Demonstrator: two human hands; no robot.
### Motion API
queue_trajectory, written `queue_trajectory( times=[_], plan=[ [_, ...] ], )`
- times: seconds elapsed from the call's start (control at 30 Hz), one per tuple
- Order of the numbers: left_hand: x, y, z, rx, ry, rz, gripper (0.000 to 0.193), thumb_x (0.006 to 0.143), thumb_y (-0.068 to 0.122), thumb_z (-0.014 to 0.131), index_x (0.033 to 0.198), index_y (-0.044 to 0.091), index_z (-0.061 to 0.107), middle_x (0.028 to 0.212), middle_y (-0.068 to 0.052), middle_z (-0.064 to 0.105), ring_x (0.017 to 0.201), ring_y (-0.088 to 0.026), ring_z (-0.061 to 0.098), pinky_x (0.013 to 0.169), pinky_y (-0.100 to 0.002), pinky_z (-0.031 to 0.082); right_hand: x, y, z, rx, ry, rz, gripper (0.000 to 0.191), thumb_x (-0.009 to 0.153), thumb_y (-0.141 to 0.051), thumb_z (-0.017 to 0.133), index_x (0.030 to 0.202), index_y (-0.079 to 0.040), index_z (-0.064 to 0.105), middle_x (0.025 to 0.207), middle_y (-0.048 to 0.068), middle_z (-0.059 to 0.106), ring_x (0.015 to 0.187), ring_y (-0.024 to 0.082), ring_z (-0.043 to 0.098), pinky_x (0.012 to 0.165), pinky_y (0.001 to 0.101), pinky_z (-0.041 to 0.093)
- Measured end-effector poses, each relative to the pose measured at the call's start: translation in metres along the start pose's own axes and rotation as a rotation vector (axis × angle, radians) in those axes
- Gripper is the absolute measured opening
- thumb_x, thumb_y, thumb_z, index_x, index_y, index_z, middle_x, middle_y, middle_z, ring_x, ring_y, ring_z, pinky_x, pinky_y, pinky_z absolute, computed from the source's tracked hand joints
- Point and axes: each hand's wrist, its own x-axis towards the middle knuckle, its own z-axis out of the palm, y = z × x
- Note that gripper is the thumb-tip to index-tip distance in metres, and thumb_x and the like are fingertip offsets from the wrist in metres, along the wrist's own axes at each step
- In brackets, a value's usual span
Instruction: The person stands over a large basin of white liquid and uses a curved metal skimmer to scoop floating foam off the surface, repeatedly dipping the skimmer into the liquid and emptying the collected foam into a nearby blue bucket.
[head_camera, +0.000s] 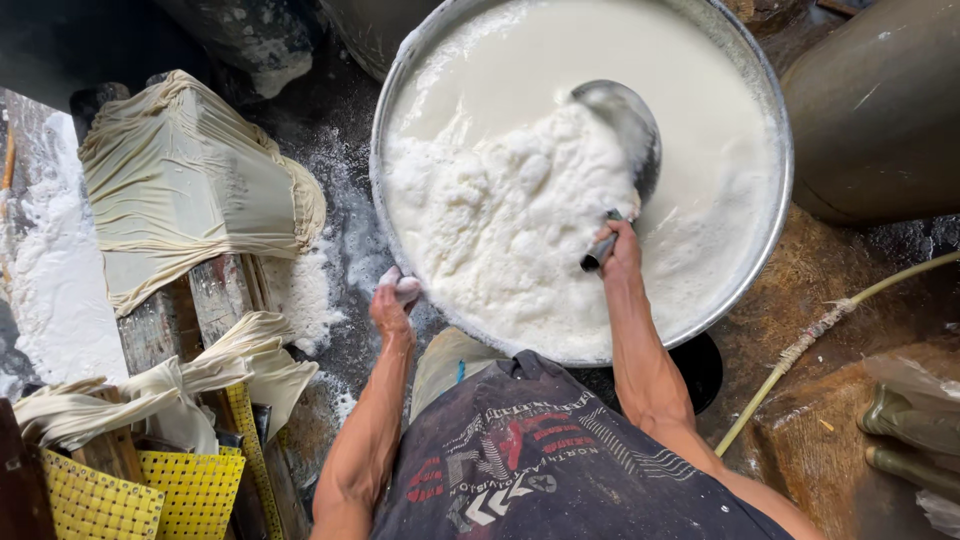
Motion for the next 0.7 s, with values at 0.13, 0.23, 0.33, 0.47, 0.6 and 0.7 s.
queue_trajectory(
  times=[0.13, 0.23, 0.33, 0.47, 0.6, 0.7],
  plan=[
    [-0.010, -0.010, 0.011, -0.212, 0.120, -0.081, 0.049, 0.097, 0.039, 0.060, 0.141, 0.016, 0.061, 0.129, -0.005, 0.064, 0.114, -0.015, 0.058, 0.095, -0.043, 0.042, 0.041, -0.005, 0.055, -0.072, 0.010, 0.013, 0.013, 0.085, -0.013, 0.065, 0.079, -0.006, 0.057, 0.061, 0.010, 0.060, 0.056, 0.025, 0.060, 0.057, 0.0365, 0.055],
    [-0.017, -0.022, 0.026, -0.134, 0.098, -0.069, 0.066, 0.094, 0.035, 0.057, 0.155, 0.019, 0.041, 0.153, -0.007, 0.049, 0.127, -0.022, 0.052, 0.106, -0.046, 0.041, 0.065, -0.010, 0.096, -0.110, 0.045, 0.013, 0.011, 0.086, -0.007, 0.066, 0.089, -0.001, 0.058, 0.063, 0.011, 0.060, 0.053, 0.024, 0.060, 0.050, 0.0373, 0.054],
    [-0.015, -0.027, 0.041, -0.051, -0.028, 0.198, 0.076, 0.099, 0.028, 0.061, 0.162, 0.005, 0.024, 0.168, -0.010, 0.031, 0.151, -0.021, 0.033, 0.124, -0.038, 0.021, 0.080, -0.011, 0.136, -0.191, 0.005, -0.048, 0.016, 0.084, -0.003, 0.065, 0.098, 0.000, 0.057, 0.065, 0.010, 0.058, 0.051, 0.021, 0.059, 0.045, 0.0380, 0.053],
    [-0.018, -0.026, 0.048, 0.012, -0.004, 0.164, 0.090, 0.094, 0.030, 0.064, 0.162, 0.001, 0.014, 0.168, -0.017, 0.026, 0.153, -0.028, 0.027, 0.124, -0.038, 0.017, 0.078, -0.006, 0.182, -0.508, -0.066, -0.150, 0.033, 0.081, -0.001, 0.061, 0.111, -0.005, 0.049, 0.070, 0.007, 0.054, 0.047, 0.017, 0.054, 0.039, 0.0382, 0.048],
    [-0.021, -0.022, 0.052, 0.063, 0.013, 0.171, 0.095, 0.095, 0.031, 0.066, 0.161, -0.004, 0.008, 0.169, -0.021, 0.017, 0.155, -0.027, 0.020, 0.125, -0.038, 0.013, 0.070, 0.004, 0.197, -1.027, -0.154, -0.341, 0.063, 0.084, -0.014, 0.063, 0.139, 0.004, 0.039, 0.085, 0.011, 0.062, 0.058, 0.021, 0.062, 0.049, 0.0395, 0.054],
    [-0.021, -0.021, 0.050, 0.135, 0.036, 0.143, 0.091, 0.096, 0.029, 0.065, 0.160, -0.006, 0.009, 0.167, -0.021, 0.017, 0.154, -0.025, 0.020, 0.124, -0.037, 0.015, 0.063, 0.013, 0.182, -1.286, -0.245, -0.470, 0.093, 0.079, -0.027, 0.064, 0.156, 0.005, 0.022, 0.100, 0.014, 0.068, 0.071, 0.024, 0.070, 0.061, 0.0387, 0.061]
  ],
)
